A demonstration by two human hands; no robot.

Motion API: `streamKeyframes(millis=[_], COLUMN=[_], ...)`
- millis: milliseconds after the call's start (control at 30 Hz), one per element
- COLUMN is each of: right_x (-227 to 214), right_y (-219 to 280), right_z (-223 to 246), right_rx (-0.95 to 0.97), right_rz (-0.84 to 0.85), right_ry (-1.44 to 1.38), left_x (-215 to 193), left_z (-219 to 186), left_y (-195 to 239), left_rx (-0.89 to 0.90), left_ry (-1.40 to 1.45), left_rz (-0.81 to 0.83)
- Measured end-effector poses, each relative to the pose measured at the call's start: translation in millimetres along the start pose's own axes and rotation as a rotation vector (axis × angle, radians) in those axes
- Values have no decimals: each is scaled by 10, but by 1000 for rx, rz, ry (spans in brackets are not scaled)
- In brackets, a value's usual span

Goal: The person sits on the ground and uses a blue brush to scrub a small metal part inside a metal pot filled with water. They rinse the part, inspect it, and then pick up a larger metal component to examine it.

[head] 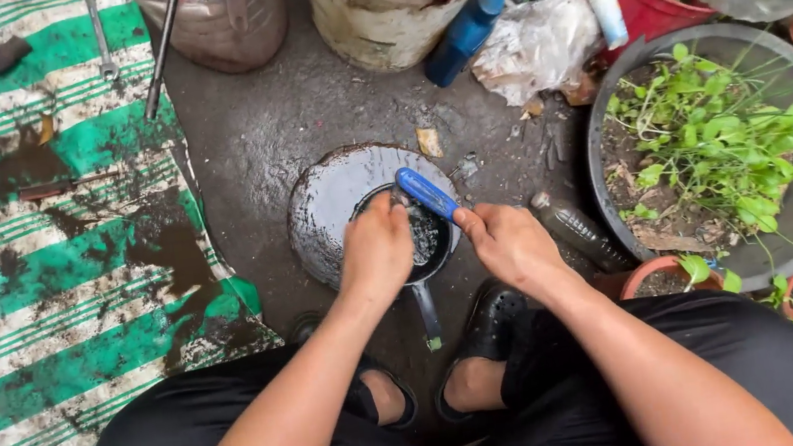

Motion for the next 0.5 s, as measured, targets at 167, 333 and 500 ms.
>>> streamKeyframes(millis=[167,333,500], right_x=[194,94,108], right_y=[-170,-143,-110], right_z=[69,61,130], right_rx=[-16,2,-42], right_rz=[0,-30,-28], right_ry=[46,-13,0], left_x=[-21,-243,-85], left_z=[80,-402,-272], left_y=[-11,205,234], left_rx=[67,-11,105], left_ry=[-113,44,-70], left_rz=[-23,-40,25])
Point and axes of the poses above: each hand's wrist, its own y-axis away from the middle knuckle, its own x-axis out of the palm, z = x × y, the point moved 3 cm from there along -y, towards the middle knuckle, and after that the axes turned 15 degrees about -z, right-handed, at the moved point
